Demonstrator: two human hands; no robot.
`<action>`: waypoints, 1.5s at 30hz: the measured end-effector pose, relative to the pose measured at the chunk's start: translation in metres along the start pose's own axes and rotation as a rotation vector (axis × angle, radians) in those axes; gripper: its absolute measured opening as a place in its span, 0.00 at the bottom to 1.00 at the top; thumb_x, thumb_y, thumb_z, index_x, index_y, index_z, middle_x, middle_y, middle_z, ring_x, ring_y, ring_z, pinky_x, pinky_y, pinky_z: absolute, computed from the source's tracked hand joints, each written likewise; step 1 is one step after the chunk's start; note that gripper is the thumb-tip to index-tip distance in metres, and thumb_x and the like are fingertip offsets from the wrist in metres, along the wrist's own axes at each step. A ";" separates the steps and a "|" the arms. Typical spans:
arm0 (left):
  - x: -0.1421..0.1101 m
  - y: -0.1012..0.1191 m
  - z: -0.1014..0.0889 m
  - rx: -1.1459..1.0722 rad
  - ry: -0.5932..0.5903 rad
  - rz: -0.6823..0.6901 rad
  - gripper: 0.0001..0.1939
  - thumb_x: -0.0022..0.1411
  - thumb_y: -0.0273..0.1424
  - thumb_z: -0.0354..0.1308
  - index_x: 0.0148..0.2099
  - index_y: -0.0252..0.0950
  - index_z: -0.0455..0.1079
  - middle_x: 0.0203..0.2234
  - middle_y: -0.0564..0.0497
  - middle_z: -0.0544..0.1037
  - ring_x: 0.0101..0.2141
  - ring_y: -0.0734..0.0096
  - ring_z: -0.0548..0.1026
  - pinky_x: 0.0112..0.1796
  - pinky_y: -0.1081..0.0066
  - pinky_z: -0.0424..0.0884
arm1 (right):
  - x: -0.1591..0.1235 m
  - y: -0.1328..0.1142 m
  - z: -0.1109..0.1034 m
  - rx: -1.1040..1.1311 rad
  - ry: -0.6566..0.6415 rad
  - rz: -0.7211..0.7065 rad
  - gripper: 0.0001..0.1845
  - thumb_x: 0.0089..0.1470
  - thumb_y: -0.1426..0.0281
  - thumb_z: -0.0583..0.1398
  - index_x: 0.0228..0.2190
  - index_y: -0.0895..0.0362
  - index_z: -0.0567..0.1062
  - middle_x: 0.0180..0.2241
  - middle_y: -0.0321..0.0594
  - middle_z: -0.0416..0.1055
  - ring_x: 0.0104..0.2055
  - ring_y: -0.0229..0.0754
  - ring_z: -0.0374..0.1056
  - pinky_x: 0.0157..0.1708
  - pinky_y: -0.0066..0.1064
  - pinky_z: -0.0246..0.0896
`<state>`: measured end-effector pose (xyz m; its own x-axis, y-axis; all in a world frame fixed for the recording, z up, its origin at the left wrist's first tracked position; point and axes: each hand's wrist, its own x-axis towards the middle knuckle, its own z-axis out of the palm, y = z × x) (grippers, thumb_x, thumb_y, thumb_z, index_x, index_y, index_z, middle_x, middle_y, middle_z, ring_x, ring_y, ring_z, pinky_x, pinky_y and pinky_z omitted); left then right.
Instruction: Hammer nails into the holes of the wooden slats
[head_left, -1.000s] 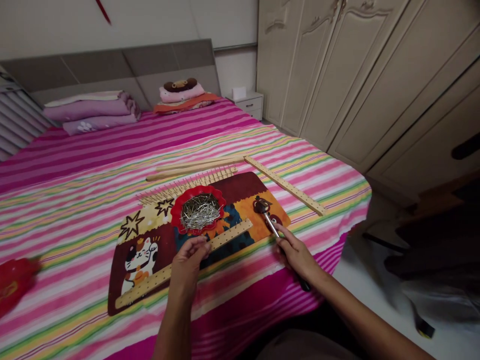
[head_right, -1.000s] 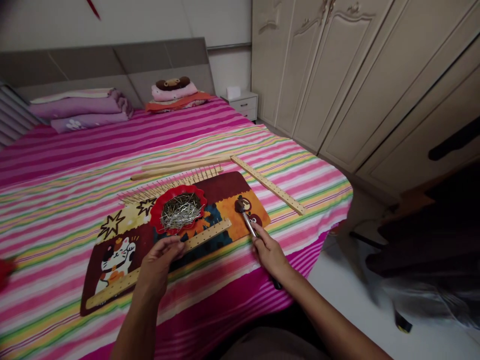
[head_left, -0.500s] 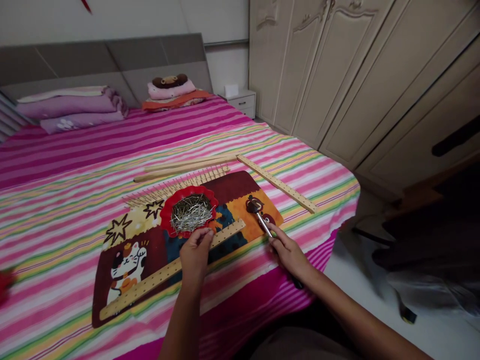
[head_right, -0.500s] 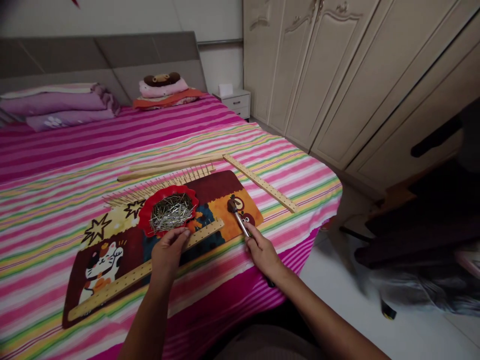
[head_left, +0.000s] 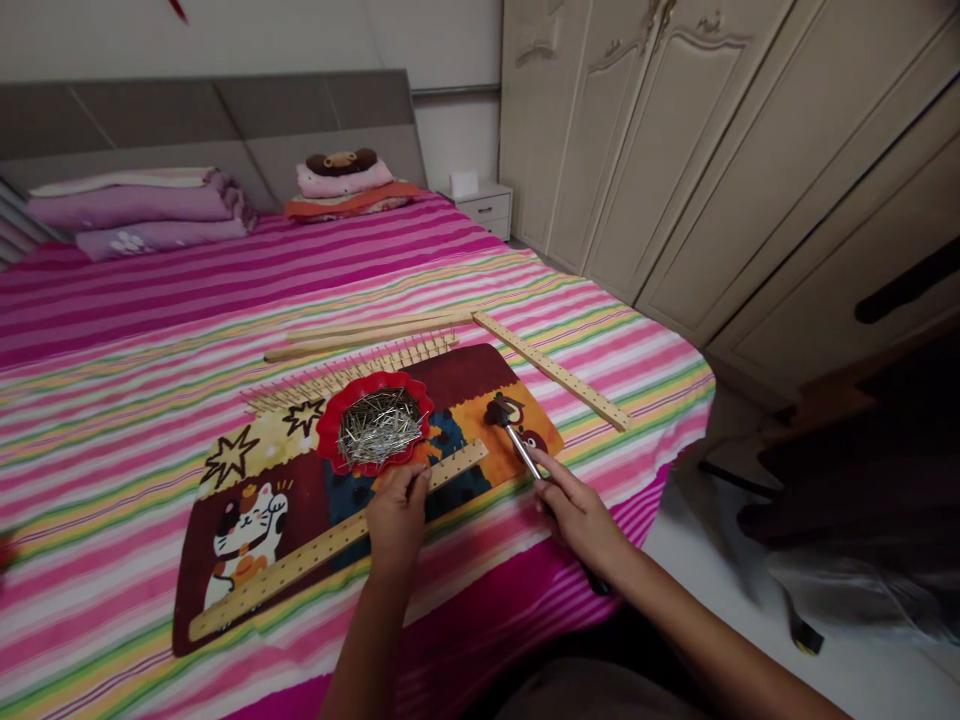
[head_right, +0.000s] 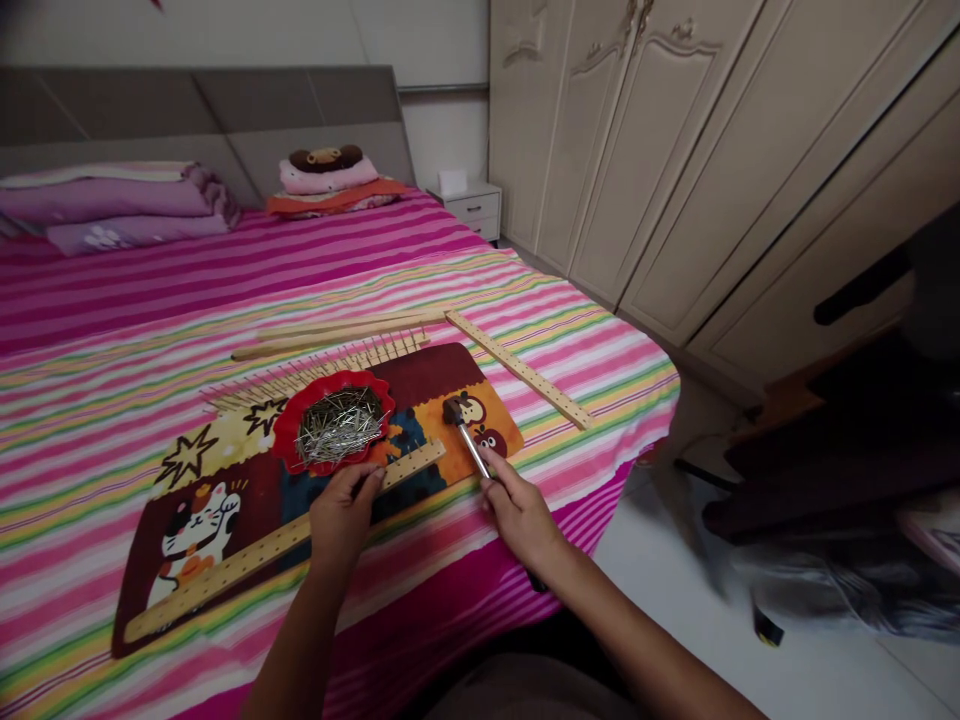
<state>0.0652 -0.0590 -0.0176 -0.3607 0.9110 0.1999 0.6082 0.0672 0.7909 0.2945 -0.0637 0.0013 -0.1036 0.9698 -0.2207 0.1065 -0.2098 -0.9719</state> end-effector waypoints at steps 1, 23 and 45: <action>0.000 0.000 0.000 0.005 -0.003 0.008 0.12 0.55 0.40 0.53 0.32 0.40 0.74 0.30 0.51 0.77 0.34 0.67 0.73 0.40 0.69 0.67 | -0.005 -0.009 0.001 0.015 -0.041 -0.002 0.30 0.54 0.63 0.53 0.58 0.54 0.65 0.20 0.31 0.62 0.16 0.33 0.53 0.16 0.26 0.49; 0.000 -0.004 0.007 0.048 0.013 0.065 0.10 0.57 0.36 0.52 0.29 0.40 0.72 0.27 0.51 0.75 0.33 0.67 0.71 0.37 0.69 0.65 | -0.017 -0.045 0.017 -0.003 -0.237 -0.046 0.28 0.56 0.62 0.53 0.58 0.53 0.65 0.20 0.30 0.60 0.18 0.33 0.53 0.17 0.25 0.48; 0.075 0.011 -0.026 0.738 -0.215 -0.123 0.10 0.55 0.33 0.53 0.32 0.39 0.75 0.35 0.48 0.78 0.38 0.60 0.73 0.35 0.66 0.62 | 0.025 0.011 0.001 0.427 0.038 0.215 0.34 0.48 0.64 0.60 0.57 0.53 0.62 0.18 0.27 0.61 0.13 0.29 0.52 0.09 0.17 0.43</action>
<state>0.0260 -0.0002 0.0214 -0.3574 0.9331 -0.0404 0.9130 0.3582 0.1953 0.2920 -0.0421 -0.0145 -0.0863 0.9010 -0.4252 -0.2947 -0.4308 -0.8530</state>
